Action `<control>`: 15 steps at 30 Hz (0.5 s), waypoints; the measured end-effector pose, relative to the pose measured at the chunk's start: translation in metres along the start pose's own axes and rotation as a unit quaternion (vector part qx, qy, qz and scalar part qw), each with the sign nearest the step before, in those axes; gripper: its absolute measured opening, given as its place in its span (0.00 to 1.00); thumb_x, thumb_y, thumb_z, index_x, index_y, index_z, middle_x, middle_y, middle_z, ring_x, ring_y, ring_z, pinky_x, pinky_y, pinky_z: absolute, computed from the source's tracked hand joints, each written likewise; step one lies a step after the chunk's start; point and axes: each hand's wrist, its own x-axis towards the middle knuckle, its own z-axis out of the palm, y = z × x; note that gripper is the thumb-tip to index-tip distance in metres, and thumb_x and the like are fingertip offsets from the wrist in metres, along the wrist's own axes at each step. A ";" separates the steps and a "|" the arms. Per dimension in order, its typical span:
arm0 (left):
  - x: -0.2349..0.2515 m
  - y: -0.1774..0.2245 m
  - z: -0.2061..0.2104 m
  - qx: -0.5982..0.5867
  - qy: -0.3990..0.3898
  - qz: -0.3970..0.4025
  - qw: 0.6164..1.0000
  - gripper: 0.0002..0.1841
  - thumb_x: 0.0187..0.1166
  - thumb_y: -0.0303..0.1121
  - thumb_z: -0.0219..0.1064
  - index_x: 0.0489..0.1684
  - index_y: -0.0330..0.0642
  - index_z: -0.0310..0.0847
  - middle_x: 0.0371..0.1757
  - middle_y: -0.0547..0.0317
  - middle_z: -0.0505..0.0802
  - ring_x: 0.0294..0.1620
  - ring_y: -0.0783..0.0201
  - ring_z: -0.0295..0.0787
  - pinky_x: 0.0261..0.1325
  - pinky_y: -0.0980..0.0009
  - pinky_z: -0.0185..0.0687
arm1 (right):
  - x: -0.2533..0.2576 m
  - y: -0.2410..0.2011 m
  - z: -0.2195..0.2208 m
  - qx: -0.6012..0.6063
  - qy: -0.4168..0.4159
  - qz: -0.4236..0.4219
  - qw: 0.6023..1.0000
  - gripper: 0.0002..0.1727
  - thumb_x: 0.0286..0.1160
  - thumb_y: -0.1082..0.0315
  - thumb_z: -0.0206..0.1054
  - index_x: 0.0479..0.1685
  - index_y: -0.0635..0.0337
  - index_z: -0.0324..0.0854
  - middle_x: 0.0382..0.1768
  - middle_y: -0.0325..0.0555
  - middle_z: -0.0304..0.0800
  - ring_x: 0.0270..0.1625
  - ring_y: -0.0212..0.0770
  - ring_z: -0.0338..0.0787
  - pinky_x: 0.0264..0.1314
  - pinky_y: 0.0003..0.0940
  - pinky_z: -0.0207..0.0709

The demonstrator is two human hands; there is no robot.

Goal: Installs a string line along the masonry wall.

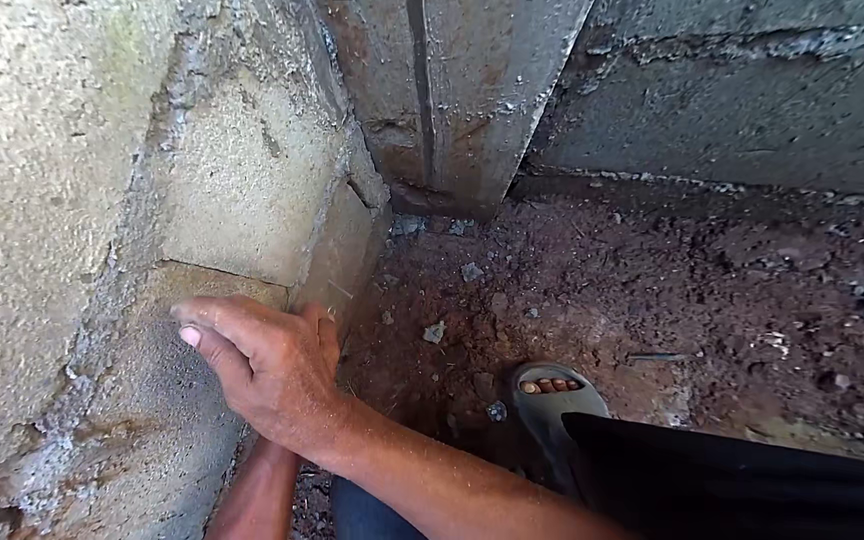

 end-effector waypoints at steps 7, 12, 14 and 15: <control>-0.008 -0.112 0.035 0.022 -0.013 0.039 0.999 0.12 0.80 0.28 0.58 0.39 0.27 0.85 0.24 0.47 0.87 0.23 0.65 0.81 0.31 0.67 0.76 | 0.002 0.016 -0.001 0.037 0.007 -0.009 0.999 0.11 0.79 0.75 0.61 0.44 0.66 0.91 0.36 0.45 0.93 0.41 0.35 0.92 0.45 0.32 0.87; -0.002 -0.110 0.041 0.076 -0.056 -0.010 0.995 0.12 0.85 0.30 0.59 0.45 0.31 0.87 0.30 0.46 0.90 0.31 0.60 0.86 0.39 0.61 0.79 | 0.005 0.027 -0.008 0.042 0.007 0.033 0.999 0.10 0.79 0.75 0.62 0.43 0.64 0.91 0.33 0.42 0.92 0.35 0.31 0.89 0.37 0.31 0.84; -0.001 -0.111 0.046 0.092 -0.052 -0.013 0.994 0.12 0.85 0.31 0.59 0.43 0.33 0.87 0.28 0.48 0.89 0.29 0.62 0.85 0.37 0.63 0.78 | 0.004 0.032 -0.009 0.046 0.002 0.055 0.997 0.10 0.80 0.75 0.62 0.43 0.63 0.91 0.32 0.41 0.92 0.33 0.31 0.88 0.34 0.31 0.83; 0.000 -0.112 0.049 0.099 -0.053 -0.013 0.994 0.12 0.85 0.31 0.58 0.43 0.33 0.87 0.28 0.48 0.89 0.28 0.63 0.84 0.36 0.64 0.77 | 0.004 0.034 -0.010 0.048 0.000 0.062 0.997 0.10 0.80 0.74 0.62 0.43 0.63 0.91 0.32 0.41 0.91 0.32 0.30 0.88 0.33 0.30 0.82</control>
